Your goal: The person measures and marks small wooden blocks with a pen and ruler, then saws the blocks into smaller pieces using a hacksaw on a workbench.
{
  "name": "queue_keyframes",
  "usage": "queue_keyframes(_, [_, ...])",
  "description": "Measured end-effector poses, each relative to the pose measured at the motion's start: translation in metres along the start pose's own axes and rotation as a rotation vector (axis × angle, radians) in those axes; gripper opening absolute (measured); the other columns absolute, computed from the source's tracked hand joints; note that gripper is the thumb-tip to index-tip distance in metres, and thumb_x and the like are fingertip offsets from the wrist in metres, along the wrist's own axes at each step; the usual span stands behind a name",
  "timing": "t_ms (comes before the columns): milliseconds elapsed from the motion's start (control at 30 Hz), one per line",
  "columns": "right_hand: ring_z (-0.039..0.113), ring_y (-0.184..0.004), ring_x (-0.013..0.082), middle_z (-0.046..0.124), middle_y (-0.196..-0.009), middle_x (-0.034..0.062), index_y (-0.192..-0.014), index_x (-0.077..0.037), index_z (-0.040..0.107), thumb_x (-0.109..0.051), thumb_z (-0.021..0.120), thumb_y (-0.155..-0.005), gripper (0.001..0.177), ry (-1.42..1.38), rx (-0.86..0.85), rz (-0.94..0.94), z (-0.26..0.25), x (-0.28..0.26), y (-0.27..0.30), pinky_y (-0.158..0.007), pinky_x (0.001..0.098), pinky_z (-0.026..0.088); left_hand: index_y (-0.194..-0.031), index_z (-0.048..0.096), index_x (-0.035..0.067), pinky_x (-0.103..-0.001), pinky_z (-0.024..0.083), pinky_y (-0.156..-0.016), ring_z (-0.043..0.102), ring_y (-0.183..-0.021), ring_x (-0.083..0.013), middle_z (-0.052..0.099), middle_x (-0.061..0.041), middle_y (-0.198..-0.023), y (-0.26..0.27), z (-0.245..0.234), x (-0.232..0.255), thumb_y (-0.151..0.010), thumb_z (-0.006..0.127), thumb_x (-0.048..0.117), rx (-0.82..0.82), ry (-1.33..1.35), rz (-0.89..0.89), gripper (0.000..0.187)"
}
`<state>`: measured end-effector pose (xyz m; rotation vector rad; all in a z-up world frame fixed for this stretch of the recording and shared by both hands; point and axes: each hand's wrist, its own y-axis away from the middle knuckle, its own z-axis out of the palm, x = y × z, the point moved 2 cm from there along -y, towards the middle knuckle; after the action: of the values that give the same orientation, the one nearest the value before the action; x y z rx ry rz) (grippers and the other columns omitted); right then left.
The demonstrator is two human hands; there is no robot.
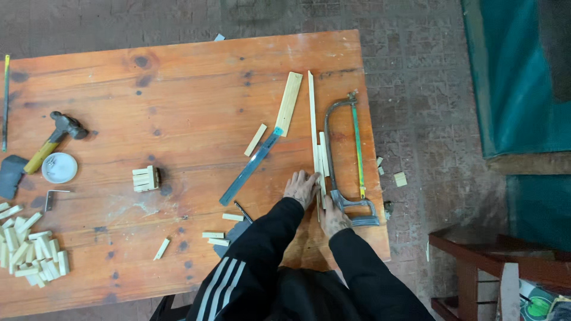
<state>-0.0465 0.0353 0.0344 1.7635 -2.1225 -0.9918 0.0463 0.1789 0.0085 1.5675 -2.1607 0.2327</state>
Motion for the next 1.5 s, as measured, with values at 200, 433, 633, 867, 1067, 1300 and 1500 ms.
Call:
queue_keyframes(200, [0.070,-0.097,0.0460,0.051,-0.128,0.0149,-0.128,-0.015,0.045,-0.032,0.050,-0.105,0.029,0.042,0.151,-0.048,0.021,-0.004,-0.010,-0.077,0.0552,0.064,-0.120,0.052,0.017,-0.041,0.050,-0.084,0.049,-0.112,-0.0311,0.046,-0.009,-0.117,-0.037,0.023,-0.055,-0.088,0.064,0.028,0.015,-0.098,-0.085,0.036])
queue_keyframes(433, [0.076,-0.081,0.0303,0.070,-0.085,0.0023,-0.115,-0.019,0.049,-0.035,0.068,-0.095,0.031,-0.481,0.016,-0.046,0.037,0.019,0.001,-0.068,0.0430,0.058,-0.116,0.066,0.023,-0.048,0.056,-0.078,0.070,-0.092,-0.0372,0.071,-0.010,-0.094,0.016,0.039,-0.086,-0.097,0.067,0.039,0.236,0.651,-0.416,0.025])
queue_keyframes(633, [0.069,-0.069,0.0186,0.069,-0.081,0.0133,-0.116,-0.007,0.050,-0.001,0.063,-0.093,0.026,-1.170,-0.070,-0.327,0.032,0.015,0.071,-0.062,0.0277,0.055,-0.134,0.069,0.011,-0.036,0.061,-0.084,0.073,-0.096,-0.0249,0.075,-0.016,-0.108,0.110,-0.014,0.020,-0.102,0.070,0.033,0.093,1.326,-0.363,0.039])
queue_keyframes(867, [0.075,-0.105,0.0209,0.076,-0.112,0.0147,-0.110,-0.010,0.055,-0.017,0.067,-0.094,0.021,-1.167,-0.278,-0.418,0.034,-0.005,0.091,-0.087,0.0296,0.056,-0.114,0.068,0.008,-0.036,0.063,-0.077,0.074,-0.088,-0.0197,0.074,-0.004,-0.103,0.161,-0.069,0.045,-0.107,0.053,0.032,0.218,1.299,-0.205,0.029])
queue_keyframes(1067, [0.070,-0.118,0.0190,0.074,-0.127,-0.0096,-0.118,-0.042,0.072,-0.049,0.072,-0.090,0.029,-0.284,-0.312,-0.147,0.081,0.013,0.063,-0.104,0.0367,0.056,-0.111,0.072,0.006,-0.028,0.059,-0.058,0.073,-0.067,-0.0192,0.077,-0.011,-0.089,0.247,0.001,-0.013,-0.109,0.059,0.029,0.411,1.342,-0.539,0.026])
queue_keyframes(1300, [0.071,-0.102,0.0280,0.071,-0.108,0.0032,-0.113,-0.029,0.070,-0.040,0.068,-0.096,0.021,-0.188,-0.071,-0.603,0.091,-0.091,0.036,-0.085,0.0419,0.061,-0.122,0.070,0.000,-0.026,0.051,-0.052,0.063,-0.060,-0.0177,0.071,-0.014,-0.083,0.331,-0.012,-0.075,-0.105,0.059,0.015,0.601,1.391,-0.650,0.025])
queue_keyframes(1500, [0.057,-0.112,0.0245,0.055,-0.109,0.0018,-0.122,-0.023,0.057,-0.041,0.058,-0.100,0.028,0.320,0.198,-0.791,0.094,-0.232,0.021,-0.081,0.0419,0.060,-0.137,0.063,-0.003,-0.028,0.054,-0.061,0.067,-0.076,-0.0189,0.076,-0.019,-0.104,0.348,-0.106,-0.103,-0.106,0.056,0.013,0.657,1.424,-0.476,0.035])
